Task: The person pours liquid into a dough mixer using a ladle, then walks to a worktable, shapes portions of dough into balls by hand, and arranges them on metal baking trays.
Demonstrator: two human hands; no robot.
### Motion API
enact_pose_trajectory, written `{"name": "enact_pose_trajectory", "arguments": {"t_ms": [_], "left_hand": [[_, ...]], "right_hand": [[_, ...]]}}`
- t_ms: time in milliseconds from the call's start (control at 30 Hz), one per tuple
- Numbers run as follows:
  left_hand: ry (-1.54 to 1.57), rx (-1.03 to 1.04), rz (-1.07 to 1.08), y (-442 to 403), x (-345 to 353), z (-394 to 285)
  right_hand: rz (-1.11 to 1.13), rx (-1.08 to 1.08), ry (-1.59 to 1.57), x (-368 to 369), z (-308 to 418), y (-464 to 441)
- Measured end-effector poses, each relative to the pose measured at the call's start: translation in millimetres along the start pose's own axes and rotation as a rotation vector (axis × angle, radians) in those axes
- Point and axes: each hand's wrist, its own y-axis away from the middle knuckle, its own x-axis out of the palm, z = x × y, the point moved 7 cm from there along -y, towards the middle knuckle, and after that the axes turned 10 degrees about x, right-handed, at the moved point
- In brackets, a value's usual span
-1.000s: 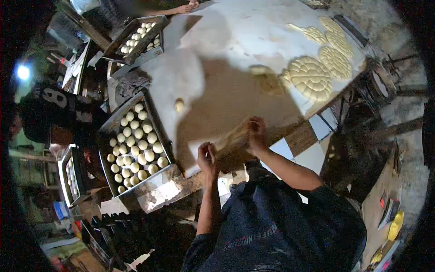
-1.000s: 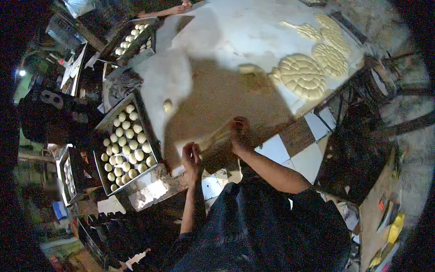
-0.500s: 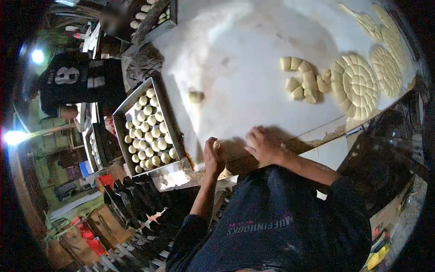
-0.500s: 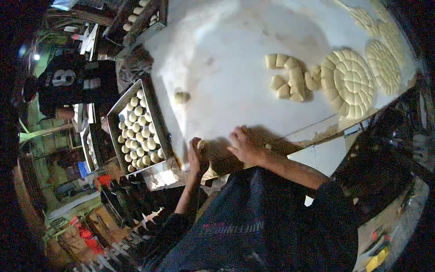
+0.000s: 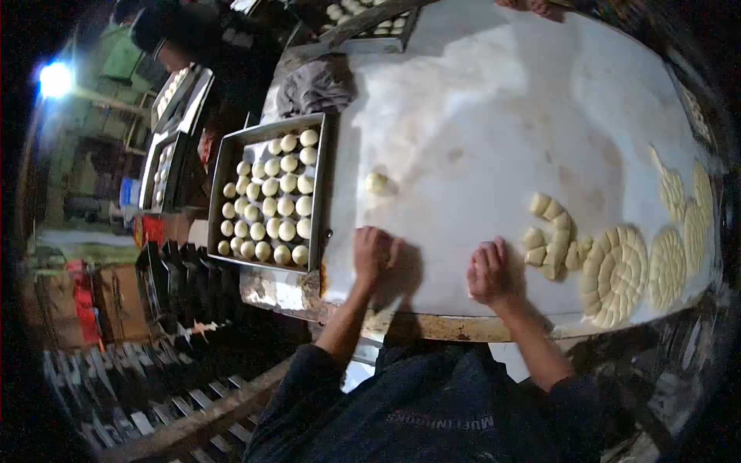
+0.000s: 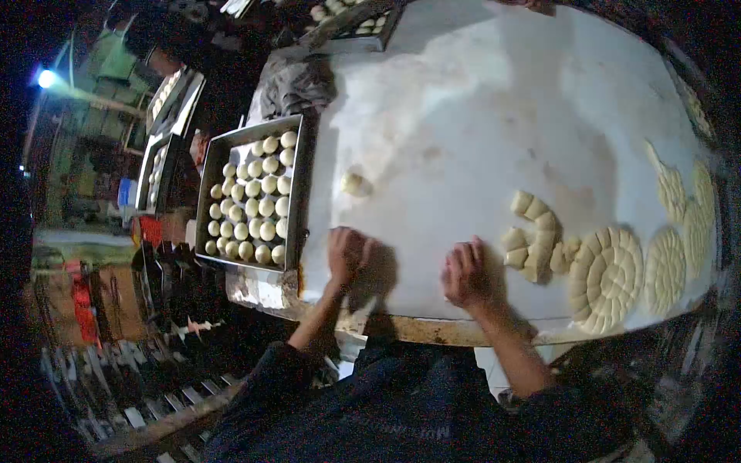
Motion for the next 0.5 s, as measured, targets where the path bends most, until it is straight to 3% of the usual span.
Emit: {"name": "enact_pose_trajectory", "arguments": {"t_ms": [33, 67, 100, 133, 167, 233, 267, 333, 367, 400, 433, 500], "left_hand": [[0.019, 0.107, -0.101, -4.7, -0.3, -36.1], [-0.062, 0.097, 0.002, -4.7, 13.9, -56.1], [-0.044, 0.174, -0.05, 11.5, 20.8, -70.3], [-0.19, 0.257, -0.099, 52.3, 48.3, -47.3], [-0.163, 0.328, -0.016, 75.1, 46.5, -58.5], [-0.105, 0.424, 0.154, 86.6, 18.4, -57.2], [-0.071, 0.443, 0.249, 91.6, -0.1, -50.5], [-0.24, 0.563, 0.151, 42.9, -47.7, -67.2], [-0.16, 0.419, 0.148, 46.9, -15.3, 24.7], [-0.158, 0.317, -0.126, 32.3, 6.0, 61.2], [-0.109, 0.38, -0.115, -11.5, -28.7, -6.7], [-0.041, 0.23, -0.118, -35.7, -12.3, -31.7]], "right_hand": [[-0.012, 0.025, -0.056, 13.1, 10.3, -3.5], [-0.026, 0.049, -0.113, 26.1, 20.5, -7.1], [-0.01, 0.013, -0.108, 35.7, 35.3, 10.4], [0.006, -0.023, -0.104, 45.4, 50.1, 28.1], [0.014, -0.107, -0.097, 38.1, 52.1, 42.2], [0.094, -0.275, -0.114, 21.3, 40.3, 64.9], [0.119, -0.263, -0.101, 9.5, 21.7, 61.2], [0.049, -0.106, 0.019, -0.6, -17.9, 29.9], [0.022, -0.027, 0.078, -5.7, -37.9, 14.8], [-0.082, -0.022, 0.072, -19.6, -29.0, -18.4], [-0.183, -0.015, 0.066, -27.0, -17.2, -36.3], [-0.157, 0.028, 0.044, -7.9, 4.1, -40.6]]}}
